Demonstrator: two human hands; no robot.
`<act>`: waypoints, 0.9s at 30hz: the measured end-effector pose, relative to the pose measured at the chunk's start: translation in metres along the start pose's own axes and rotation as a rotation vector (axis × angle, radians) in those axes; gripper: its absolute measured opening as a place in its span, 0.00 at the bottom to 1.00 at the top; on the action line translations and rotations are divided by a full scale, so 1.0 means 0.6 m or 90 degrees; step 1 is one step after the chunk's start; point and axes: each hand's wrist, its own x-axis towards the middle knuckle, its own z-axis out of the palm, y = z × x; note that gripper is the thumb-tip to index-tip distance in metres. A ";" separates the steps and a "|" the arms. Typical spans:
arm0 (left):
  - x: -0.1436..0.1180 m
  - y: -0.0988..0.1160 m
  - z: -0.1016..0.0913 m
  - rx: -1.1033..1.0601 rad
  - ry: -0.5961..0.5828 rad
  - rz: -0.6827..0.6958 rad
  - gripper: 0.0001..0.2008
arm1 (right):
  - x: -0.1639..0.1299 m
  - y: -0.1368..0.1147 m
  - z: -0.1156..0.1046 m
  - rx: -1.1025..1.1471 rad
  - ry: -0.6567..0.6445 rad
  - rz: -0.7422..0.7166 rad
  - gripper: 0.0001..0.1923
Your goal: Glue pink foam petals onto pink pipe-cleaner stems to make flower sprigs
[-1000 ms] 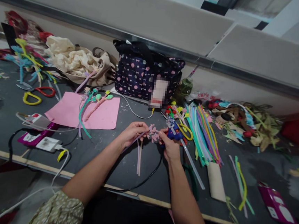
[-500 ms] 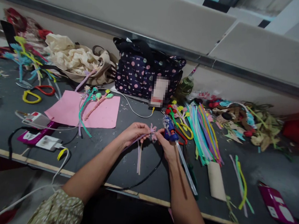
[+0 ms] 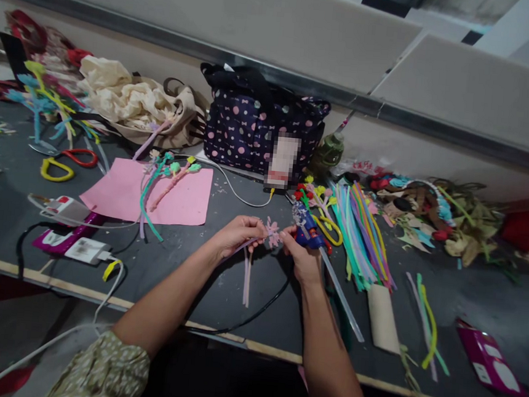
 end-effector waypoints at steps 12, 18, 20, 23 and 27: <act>0.002 -0.002 -0.003 0.032 -0.020 0.005 0.09 | 0.000 0.004 -0.003 -0.020 -0.021 -0.007 0.13; 0.001 -0.002 -0.003 0.043 -0.018 0.010 0.09 | -0.001 -0.006 -0.001 -0.045 -0.019 -0.012 0.14; 0.001 -0.002 -0.003 0.048 -0.018 0.015 0.09 | -0.001 -0.009 0.000 -0.055 -0.017 -0.010 0.14; 0.002 -0.004 -0.005 0.053 -0.022 0.024 0.09 | -0.002 -0.012 0.000 -0.070 -0.022 0.000 0.13; 0.004 -0.005 -0.008 0.057 -0.026 0.031 0.08 | -0.003 -0.014 0.000 -0.082 -0.022 0.007 0.13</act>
